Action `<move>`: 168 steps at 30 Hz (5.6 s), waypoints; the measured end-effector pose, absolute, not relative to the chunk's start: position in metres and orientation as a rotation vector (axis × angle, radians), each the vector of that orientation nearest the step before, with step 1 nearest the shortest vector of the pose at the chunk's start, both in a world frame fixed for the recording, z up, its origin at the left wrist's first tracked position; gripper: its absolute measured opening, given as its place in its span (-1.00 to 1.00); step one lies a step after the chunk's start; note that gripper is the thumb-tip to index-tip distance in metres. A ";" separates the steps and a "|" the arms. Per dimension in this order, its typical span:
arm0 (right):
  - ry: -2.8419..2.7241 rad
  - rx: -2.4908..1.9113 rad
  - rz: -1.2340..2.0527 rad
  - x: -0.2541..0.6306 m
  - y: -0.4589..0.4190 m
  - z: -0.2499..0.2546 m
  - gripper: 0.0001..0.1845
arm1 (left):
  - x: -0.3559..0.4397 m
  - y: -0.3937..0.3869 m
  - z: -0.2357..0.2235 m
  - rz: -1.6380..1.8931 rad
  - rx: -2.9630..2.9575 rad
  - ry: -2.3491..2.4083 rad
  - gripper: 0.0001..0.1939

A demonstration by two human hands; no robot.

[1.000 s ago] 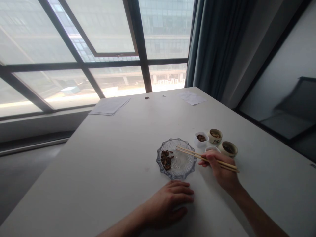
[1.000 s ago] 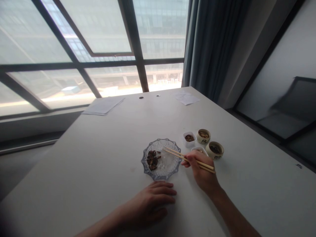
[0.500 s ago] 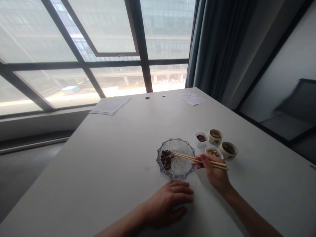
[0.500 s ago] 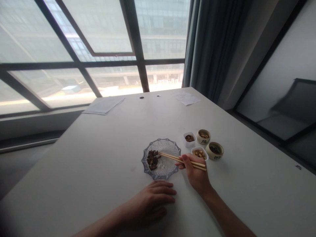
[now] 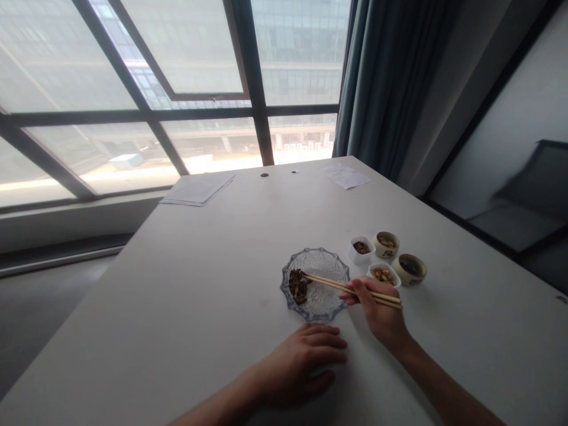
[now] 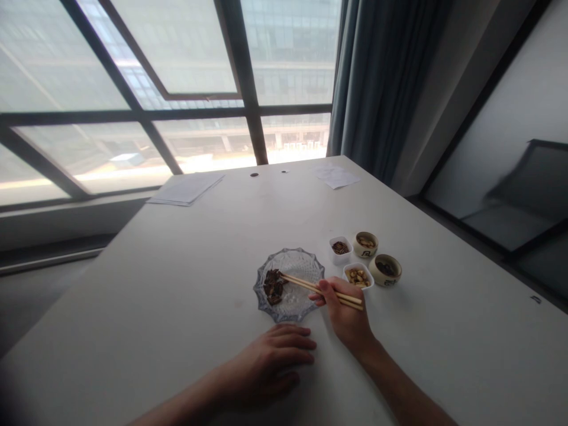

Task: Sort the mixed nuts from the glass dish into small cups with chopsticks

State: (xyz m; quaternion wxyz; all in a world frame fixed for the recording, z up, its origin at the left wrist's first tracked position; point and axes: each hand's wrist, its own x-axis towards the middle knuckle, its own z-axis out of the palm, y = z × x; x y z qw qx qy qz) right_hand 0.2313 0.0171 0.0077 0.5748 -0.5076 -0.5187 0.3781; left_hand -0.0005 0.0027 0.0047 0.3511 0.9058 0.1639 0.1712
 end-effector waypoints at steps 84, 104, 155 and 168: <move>-1.201 -1.251 0.890 0.243 -0.003 0.024 -0.50 | -0.001 0.003 0.005 0.442 2.324 0.417 -0.61; -0.870 -1.407 0.246 0.331 0.016 0.046 -0.47 | -0.001 0.003 0.006 0.436 2.326 0.441 -0.59; -1.174 -1.116 0.996 0.246 0.008 0.016 -0.44 | -0.001 0.003 0.006 0.412 2.334 0.441 -0.59; -0.815 -1.275 0.293 0.317 0.023 0.035 -0.47 | -0.001 0.003 0.006 0.452 2.328 0.424 -0.60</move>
